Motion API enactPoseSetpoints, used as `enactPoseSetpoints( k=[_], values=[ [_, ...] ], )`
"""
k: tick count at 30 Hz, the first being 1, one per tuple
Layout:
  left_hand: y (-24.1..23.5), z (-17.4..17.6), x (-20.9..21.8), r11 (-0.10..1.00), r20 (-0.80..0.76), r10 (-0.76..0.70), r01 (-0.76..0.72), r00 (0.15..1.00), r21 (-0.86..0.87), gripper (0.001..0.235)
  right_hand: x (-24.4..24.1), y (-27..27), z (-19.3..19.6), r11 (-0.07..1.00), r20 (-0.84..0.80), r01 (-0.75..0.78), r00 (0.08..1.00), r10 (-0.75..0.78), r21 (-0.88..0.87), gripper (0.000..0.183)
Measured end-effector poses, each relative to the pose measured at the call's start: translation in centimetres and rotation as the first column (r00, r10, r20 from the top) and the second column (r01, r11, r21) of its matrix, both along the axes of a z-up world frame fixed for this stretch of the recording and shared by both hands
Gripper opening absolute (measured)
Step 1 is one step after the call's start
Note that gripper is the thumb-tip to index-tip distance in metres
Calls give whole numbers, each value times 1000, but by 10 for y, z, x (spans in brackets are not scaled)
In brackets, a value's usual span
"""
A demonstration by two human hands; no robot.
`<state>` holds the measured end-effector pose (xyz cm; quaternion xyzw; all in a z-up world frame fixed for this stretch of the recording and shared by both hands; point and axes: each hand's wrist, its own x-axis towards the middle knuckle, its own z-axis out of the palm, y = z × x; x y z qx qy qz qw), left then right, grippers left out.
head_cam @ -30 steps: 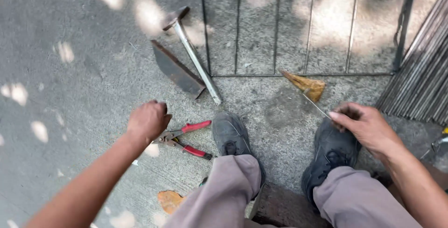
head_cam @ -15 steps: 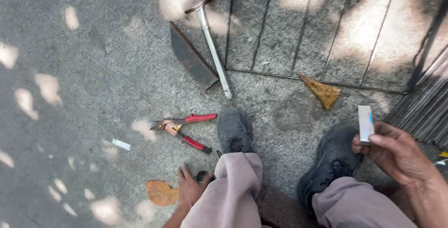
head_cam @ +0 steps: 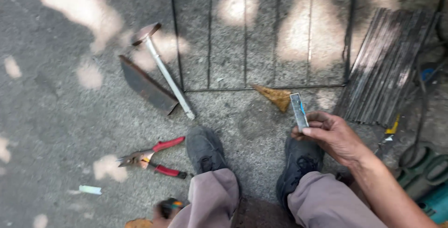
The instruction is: Measuring, cutting, and fitting small metal strips onto a metal frame using hand tools.
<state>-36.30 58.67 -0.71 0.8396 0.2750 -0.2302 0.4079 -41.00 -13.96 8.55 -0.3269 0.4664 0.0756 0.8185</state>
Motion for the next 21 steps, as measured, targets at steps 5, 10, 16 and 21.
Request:
enactPoseSetpoints(
  k=[5,10,16,21],
  values=[
    [-348,207,206,917,-319,-375,398,871,10,80,17,2,4,995,133,-22,991,35,-98,20],
    [-493,197,234,738,-364,-520,191,773,-647,70,59,20,42,952,142,13,989,32,-307,17],
    [-575,162,192,486,-356,-718,65,599,-872,70,58,7,49,888,188,39,981,54,-459,18],
    [-584,163,187,511,-117,-741,442,661,-738,68,56,2,37,875,222,32,971,87,-483,15]
  ],
)
